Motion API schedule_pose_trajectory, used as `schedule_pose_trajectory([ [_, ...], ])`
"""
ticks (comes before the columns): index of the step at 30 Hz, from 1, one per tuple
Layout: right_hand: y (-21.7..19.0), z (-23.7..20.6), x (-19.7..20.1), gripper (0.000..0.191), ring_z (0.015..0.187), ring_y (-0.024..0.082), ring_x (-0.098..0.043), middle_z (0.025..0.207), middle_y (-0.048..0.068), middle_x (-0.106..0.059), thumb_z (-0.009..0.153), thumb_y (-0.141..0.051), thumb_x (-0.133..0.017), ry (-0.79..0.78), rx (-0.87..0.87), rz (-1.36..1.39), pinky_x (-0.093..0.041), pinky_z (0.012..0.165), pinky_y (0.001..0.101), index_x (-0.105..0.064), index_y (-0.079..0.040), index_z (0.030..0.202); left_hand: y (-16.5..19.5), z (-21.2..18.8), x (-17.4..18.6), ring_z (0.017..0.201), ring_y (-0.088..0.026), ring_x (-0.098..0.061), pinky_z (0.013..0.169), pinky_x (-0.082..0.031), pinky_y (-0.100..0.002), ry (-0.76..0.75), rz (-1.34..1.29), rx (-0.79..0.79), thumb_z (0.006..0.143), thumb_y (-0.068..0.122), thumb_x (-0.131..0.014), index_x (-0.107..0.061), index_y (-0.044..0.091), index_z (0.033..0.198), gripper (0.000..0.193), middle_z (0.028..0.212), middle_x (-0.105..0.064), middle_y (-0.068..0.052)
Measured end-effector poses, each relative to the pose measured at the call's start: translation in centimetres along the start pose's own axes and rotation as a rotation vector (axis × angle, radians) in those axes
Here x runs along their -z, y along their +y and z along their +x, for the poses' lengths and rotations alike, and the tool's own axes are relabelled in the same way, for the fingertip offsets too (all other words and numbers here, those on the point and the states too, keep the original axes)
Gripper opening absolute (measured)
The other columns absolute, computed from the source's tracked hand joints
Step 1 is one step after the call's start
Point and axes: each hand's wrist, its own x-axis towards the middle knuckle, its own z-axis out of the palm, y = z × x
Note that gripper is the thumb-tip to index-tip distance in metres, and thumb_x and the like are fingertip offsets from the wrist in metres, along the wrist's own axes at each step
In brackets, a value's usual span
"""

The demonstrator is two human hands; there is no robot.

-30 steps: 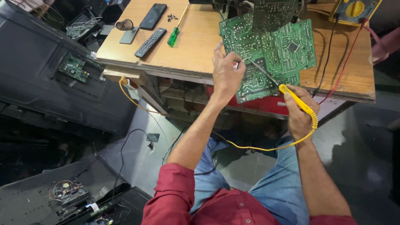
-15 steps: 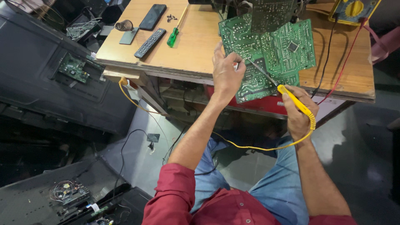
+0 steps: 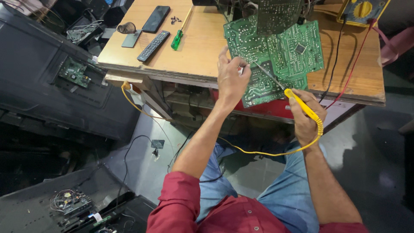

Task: The person sits at a repair bench soldering a green circuit board from a television. They hold a soldering iron in one hand and solder wire in the other, applying solder to joints on the board, repositioning the board, and touching components with the iron tip.

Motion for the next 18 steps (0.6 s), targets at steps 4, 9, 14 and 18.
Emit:
schedule_pose_trajectory([
  [4,-0.1,0.1,0.0,0.022,0.113,0.019,-0.066,0.12,0.013,-0.071,0.102,0.0,-0.067,-0.011,0.021,0.006,-0.052,0.1,0.0278,-0.07,0.004,0.123,0.0,-0.3,0.4,0.118,-0.032,-0.059,0.09,-0.054,-0.037,-0.018,-0.016,0.025,0.084,0.009,-0.076,-0.07,0.005,0.086,0.007,0.152,-0.042,-0.025],
  [9,0.1,0.0,-0.1,0.022,0.103,0.015,-0.067,0.122,0.013,-0.068,0.102,0.001,-0.065,-0.002,-0.069,0.126,-0.058,0.087,0.025,-0.069,0.004,0.123,0.0,-0.5,0.4,0.119,-0.032,-0.059,0.091,-0.054,-0.037,-0.034,-0.02,0.049,0.083,0.009,-0.076,-0.071,0.005,0.087,0.008,0.151,-0.043,-0.025],
  [14,0.5,-0.2,-0.1,0.022,0.103,0.016,-0.069,0.122,0.014,-0.068,0.103,0.002,-0.065,-0.008,-0.041,0.112,-0.059,0.085,0.0255,-0.069,0.006,0.124,-0.3,-1.2,1.0,0.132,-0.038,-0.054,0.095,-0.053,-0.04,0.019,0.036,-0.056,0.083,0.005,-0.078,-0.073,0.004,0.089,0.008,0.143,-0.051,-0.025],
  [18,0.7,-0.2,-0.1,0.022,0.102,0.016,-0.069,0.122,0.014,-0.068,0.103,0.002,-0.065,-0.006,-0.027,0.09,-0.058,0.086,0.0254,-0.069,0.006,0.124,-0.5,-2.2,1.9,0.115,-0.032,-0.063,0.084,-0.058,-0.035,0.019,-0.097,0.075,0.086,0.009,-0.075,-0.07,0.003,0.093,0.01,0.143,-0.052,-0.025],
])
